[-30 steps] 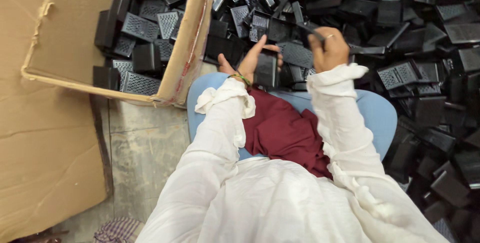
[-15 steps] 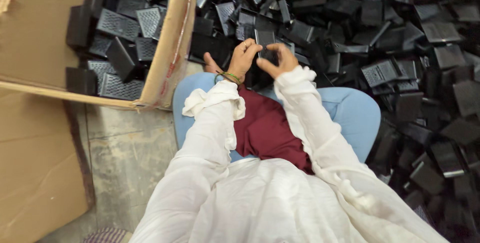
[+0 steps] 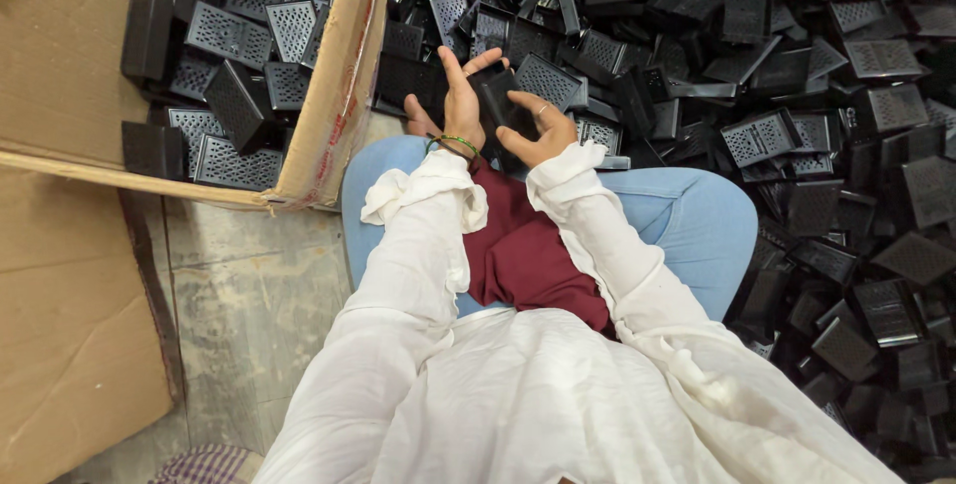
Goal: The person sits cross-legged on the floor and repeatedly picks up small black perforated boxes from a large pile, inspects them, and places them into a cardboard box. The person handles the items one at a time, turning them over and moving them from the pile into the box.
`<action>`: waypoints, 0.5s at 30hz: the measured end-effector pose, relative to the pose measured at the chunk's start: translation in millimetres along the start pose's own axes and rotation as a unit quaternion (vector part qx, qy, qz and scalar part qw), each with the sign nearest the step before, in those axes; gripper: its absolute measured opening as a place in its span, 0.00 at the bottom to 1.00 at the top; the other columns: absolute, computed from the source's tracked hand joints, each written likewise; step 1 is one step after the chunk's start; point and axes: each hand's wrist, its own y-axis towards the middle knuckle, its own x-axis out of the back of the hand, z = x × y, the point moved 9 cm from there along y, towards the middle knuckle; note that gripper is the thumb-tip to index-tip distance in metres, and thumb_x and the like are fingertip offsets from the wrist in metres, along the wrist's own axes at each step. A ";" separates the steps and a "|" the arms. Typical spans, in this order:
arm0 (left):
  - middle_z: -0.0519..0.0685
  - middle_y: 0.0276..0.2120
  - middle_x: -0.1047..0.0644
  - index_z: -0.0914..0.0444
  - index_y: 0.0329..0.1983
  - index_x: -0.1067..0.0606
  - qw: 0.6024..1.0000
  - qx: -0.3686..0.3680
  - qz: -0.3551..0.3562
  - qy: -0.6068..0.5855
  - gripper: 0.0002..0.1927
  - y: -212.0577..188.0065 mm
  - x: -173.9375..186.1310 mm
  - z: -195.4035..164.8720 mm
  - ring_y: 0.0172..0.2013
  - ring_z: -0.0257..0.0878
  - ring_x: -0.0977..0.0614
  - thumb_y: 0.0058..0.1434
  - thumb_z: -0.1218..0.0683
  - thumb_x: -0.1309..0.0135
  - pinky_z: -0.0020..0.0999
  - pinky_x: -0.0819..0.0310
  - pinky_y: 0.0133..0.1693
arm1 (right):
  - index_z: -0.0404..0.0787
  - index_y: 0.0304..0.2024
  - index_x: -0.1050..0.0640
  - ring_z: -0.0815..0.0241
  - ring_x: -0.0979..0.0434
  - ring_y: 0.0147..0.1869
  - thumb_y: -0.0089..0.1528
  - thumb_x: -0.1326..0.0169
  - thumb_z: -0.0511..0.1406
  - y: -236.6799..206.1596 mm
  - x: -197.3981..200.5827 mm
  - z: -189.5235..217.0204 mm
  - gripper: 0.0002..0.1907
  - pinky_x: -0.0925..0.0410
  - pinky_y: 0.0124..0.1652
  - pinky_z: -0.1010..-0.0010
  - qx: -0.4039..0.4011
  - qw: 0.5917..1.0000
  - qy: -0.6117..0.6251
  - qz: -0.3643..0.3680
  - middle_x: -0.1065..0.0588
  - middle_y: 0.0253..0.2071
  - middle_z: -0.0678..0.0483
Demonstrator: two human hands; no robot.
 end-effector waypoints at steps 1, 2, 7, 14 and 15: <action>0.52 0.43 0.18 0.66 0.54 0.23 1.000 -0.001 0.007 0.005 0.47 0.9 -0.9 2.0 0.42 0.41 0.17 0.66 0.24 0.75 0.34 0.21 0.49 | 0.30 0.60 0.25 0.56 0.24 0.64 0.57 0.33 0.30 2.0 -0.4 1.1 0.29 0.32 0.63 0.68 0.005 1.000 0.000 -0.002 0.26 0.61 0.44; 0.52 0.43 0.18 0.67 0.54 0.23 1.000 -0.003 0.013 0.010 0.48 1.9 -1.9 3.1 0.42 0.41 0.17 0.66 0.24 0.75 0.34 0.21 0.49 | 0.30 0.60 0.25 0.56 0.25 0.65 0.57 0.33 0.30 4.7 -0.9 2.5 0.29 0.33 0.64 0.68 0.011 1.000 0.000 -0.003 0.26 0.61 0.44; 0.51 0.43 0.19 0.67 0.59 0.25 0.998 -0.007 0.049 0.049 0.44 0.9 -10.5 6.6 0.42 0.38 0.17 0.68 0.26 0.71 0.32 0.22 0.49 | 0.29 0.62 0.25 0.52 0.27 0.70 0.58 0.33 0.30 7.3 0.6 15.5 0.30 0.34 0.67 0.66 0.052 0.998 -0.019 -0.016 0.28 0.65 0.40; 0.52 0.51 0.22 0.66 0.67 0.33 0.990 -0.061 0.124 0.028 0.26 -9.3 -27.1 0.5 0.50 0.38 0.19 0.66 0.63 0.43 0.33 0.23 0.54 | 0.30 0.64 0.26 0.52 0.25 0.68 0.64 0.37 0.32 6.5 8.5 7.0 0.26 0.31 0.63 0.67 0.061 0.998 -0.026 -0.008 0.26 0.66 0.40; 0.53 0.51 0.22 0.66 0.67 0.33 0.990 -0.062 0.126 -0.016 0.25 -8.2 -26.3 -3.2 0.50 0.40 0.19 0.66 0.63 0.44 0.35 0.22 0.53 | 0.31 0.63 0.24 0.52 0.24 0.67 0.66 0.38 0.31 10.6 10.8 1.4 0.23 0.30 0.62 0.68 0.049 0.999 0.019 -0.006 0.24 0.65 0.41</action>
